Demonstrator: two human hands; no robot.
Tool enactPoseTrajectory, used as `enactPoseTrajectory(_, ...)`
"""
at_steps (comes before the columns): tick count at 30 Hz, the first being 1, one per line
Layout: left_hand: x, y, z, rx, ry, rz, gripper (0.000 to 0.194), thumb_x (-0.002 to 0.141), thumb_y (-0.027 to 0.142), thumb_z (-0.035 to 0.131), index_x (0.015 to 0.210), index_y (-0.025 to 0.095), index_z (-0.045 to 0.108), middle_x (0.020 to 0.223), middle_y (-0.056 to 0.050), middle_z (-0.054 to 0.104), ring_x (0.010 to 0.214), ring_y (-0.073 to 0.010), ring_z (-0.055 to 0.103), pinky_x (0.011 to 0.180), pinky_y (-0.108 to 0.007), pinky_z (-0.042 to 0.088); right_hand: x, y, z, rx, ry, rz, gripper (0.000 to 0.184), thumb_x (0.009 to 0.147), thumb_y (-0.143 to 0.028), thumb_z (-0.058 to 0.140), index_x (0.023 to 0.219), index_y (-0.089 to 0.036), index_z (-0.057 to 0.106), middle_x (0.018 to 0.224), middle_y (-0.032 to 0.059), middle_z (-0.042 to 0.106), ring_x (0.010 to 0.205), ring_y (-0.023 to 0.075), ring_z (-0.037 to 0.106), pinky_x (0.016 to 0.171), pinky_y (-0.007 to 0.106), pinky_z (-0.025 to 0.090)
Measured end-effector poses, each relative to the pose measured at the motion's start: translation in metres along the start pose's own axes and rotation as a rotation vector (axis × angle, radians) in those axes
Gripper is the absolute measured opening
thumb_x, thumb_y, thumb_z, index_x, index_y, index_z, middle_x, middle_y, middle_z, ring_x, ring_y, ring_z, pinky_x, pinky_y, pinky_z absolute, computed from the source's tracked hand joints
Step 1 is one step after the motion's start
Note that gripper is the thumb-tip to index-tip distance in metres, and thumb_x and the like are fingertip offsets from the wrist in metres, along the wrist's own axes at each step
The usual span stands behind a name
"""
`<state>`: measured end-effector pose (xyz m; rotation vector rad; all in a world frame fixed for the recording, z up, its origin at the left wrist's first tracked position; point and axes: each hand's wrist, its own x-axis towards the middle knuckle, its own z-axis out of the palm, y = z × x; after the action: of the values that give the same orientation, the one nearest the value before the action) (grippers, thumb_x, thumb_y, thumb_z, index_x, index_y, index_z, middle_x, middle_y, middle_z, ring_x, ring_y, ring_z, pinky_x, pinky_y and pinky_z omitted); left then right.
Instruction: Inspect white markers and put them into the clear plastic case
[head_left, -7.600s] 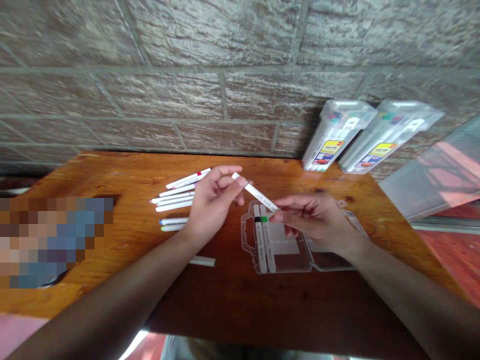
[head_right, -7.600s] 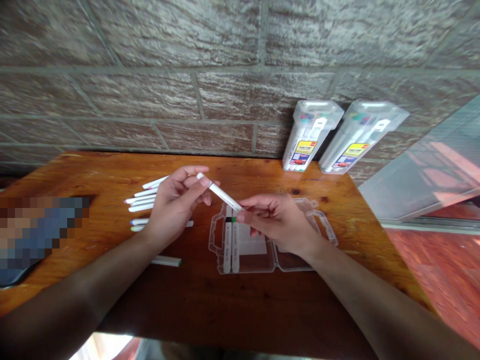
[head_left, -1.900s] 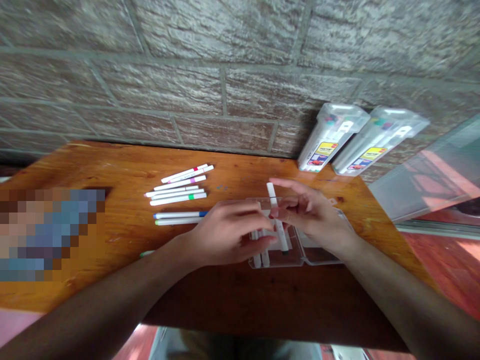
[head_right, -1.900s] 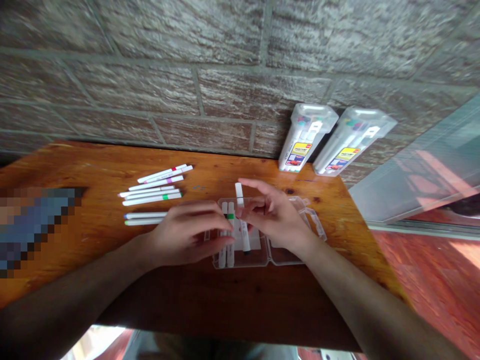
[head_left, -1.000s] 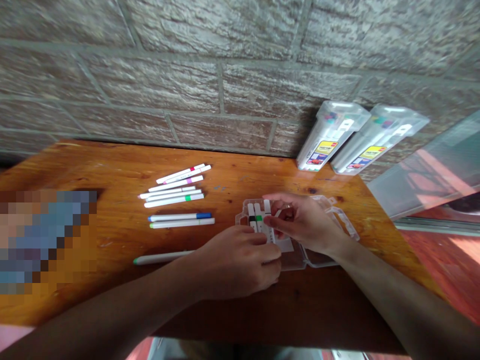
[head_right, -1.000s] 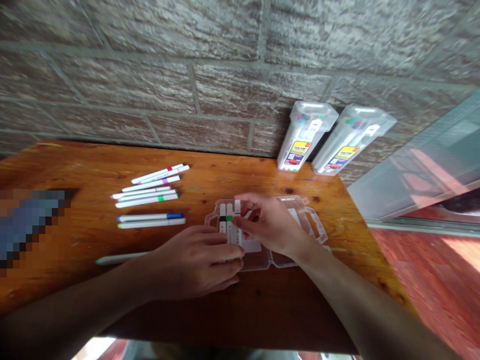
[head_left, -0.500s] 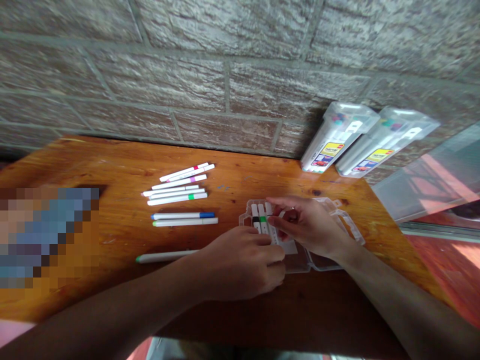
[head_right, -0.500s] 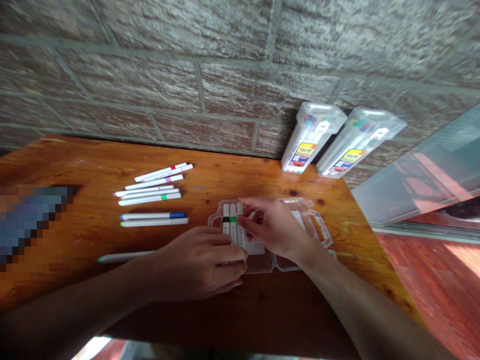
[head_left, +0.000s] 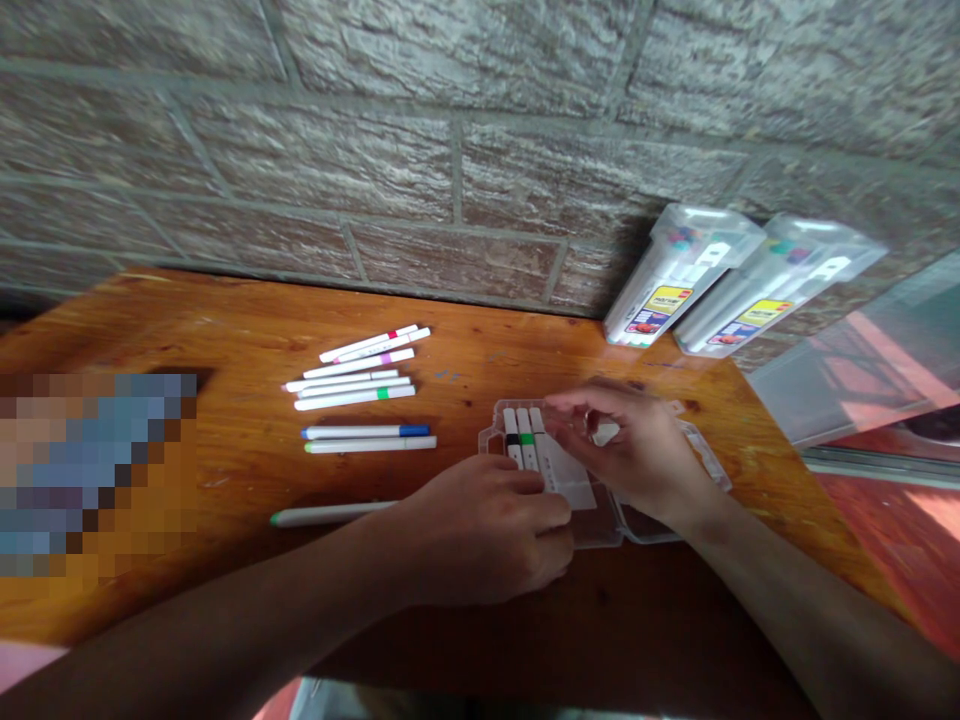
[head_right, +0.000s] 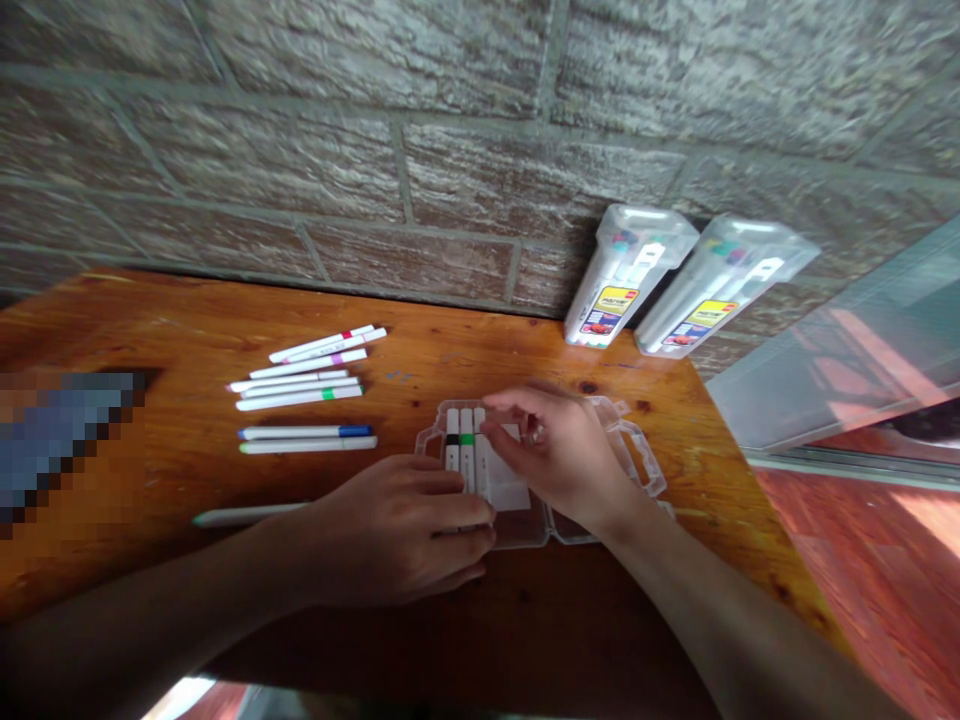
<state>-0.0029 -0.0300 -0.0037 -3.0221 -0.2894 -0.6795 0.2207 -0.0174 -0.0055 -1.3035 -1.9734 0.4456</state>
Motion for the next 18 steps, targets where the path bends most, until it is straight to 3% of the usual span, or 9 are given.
enactPoseTrajectory(6,-0.0002,0.0007,0.0002,-0.013,-0.012,-0.008,0.023,0.1,0.022,0.064,0.078,0.019,0.065,0.079,0.0,0.071,0.067,-0.0162,0.062,0.055,-0.035,0.038,0.0038,-0.0021,-0.0008,-0.088,-0.114,-0.159,0.023,0.094,-0.016,0.071,0.113,-0.024,0.08,0.106,0.0074,0.082,0.097,0.0252,0.076,0.087,0.039,0.061)
enactPoseTrajectory(12,-0.0011,0.0003,0.0018,-0.042,-0.008,-0.019,0.023,0.098,0.024,0.069,0.076,0.02,0.065,0.081,0.002,0.072,0.067,-0.0166,0.06,0.058,-0.036,0.039,0.0022,0.0001,0.0008,-0.067,-0.133,-0.167,0.026,0.095,-0.016,0.07,0.118,-0.023,0.079,0.119,0.0094,0.08,0.108,0.0271,0.075,0.095,0.042,0.061)
enactPoseTrajectory(18,-0.0009,-0.0001,0.0013,-0.044,-0.036,-0.021,0.021,0.099,0.025,0.068,0.078,0.021,0.067,0.084,0.002,0.074,0.069,-0.0175,0.062,0.058,-0.037,0.041,0.0027,-0.0013,-0.0014,-0.062,-0.152,-0.157,0.025,0.095,-0.015,0.07,0.118,-0.02,0.078,0.116,0.0103,0.081,0.106,0.0263,0.075,0.094,0.041,0.06)
